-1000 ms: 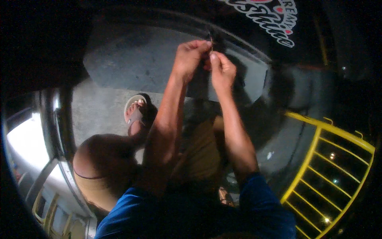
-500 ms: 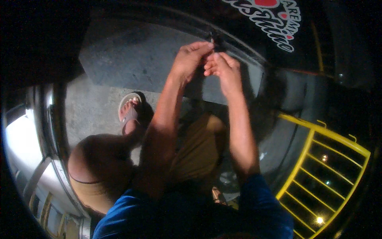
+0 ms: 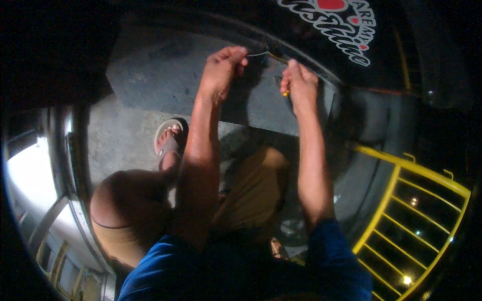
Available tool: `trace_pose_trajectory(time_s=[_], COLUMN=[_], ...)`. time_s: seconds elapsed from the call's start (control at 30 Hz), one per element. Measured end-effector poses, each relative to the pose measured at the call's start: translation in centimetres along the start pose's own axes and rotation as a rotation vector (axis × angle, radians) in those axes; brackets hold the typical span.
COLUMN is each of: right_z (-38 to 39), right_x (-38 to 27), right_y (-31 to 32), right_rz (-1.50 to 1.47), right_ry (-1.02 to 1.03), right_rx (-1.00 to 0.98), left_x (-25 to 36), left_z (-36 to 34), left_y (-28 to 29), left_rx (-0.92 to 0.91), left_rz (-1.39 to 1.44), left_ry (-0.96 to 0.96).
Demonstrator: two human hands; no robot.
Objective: The person walks out of a shop and approaches a motorcycle. They then crouch down and use a screwdriver to work on a small component on the motorcycle's body, repeatedly inserting and turning the tool.
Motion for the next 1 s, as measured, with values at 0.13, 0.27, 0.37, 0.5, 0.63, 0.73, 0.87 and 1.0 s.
trace_pose_trajectory(time_s=[0.13, 0.27, 0.37, 0.5, 0.63, 0.73, 0.87, 1.0], right_z=[-0.4, -0.5, -0.3, 0.5, 1.5, 1.4, 1.9, 1.7], right_x=[0.4, 0.1, -0.3, -0.4, -0.4, -0.3, 0.6, 1.2], right_y=[0.6, 0.2, -0.2, -0.6, -1.1, -1.4, -1.8, -1.9], right_rz=[-0.115, -0.162, -0.118, -0.079, -0.073, -0.016, 0.077, 0.042], right_ry=[-0.002, 0.041, 0.060, 0.015, -0.029, 0.002, 0.012, 0.013], right_rx=[0.050, 0.016, -0.085, -0.167, -0.162, -0.179, -0.170, -0.193], left_x=[-0.1, -0.2, -0.3, -1.4, -2.3, -2.7, -2.6, -2.6], left_z=[0.4, 0.5, 0.5, 0.5, 0.7, 0.8, 0.9, 1.1], left_y=[-0.6, -1.8, -2.4, -3.0, -3.8, -3.9, -3.7, -3.9], left_rx=[-0.031, -0.139, -0.213, -0.201, -0.182, -0.112, -0.099, -0.148], left_rz=[-0.038, -0.129, -0.217, -0.108, -0.004, 0.064, 0.081, 0.117], left_ry=[-0.005, 0.031, 0.030, 0.018, 0.057, 0.087, 0.097, 0.106])
Point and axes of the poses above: each hand's wrist, its own z-axis away from the middle knuckle, its own y-axis out of the back of the hand, x = y × z, the point moved 5 cm from there along -z, towards the middle knuckle, and after that the axes turned 14 degrees about -y, right-handed, at the moved point
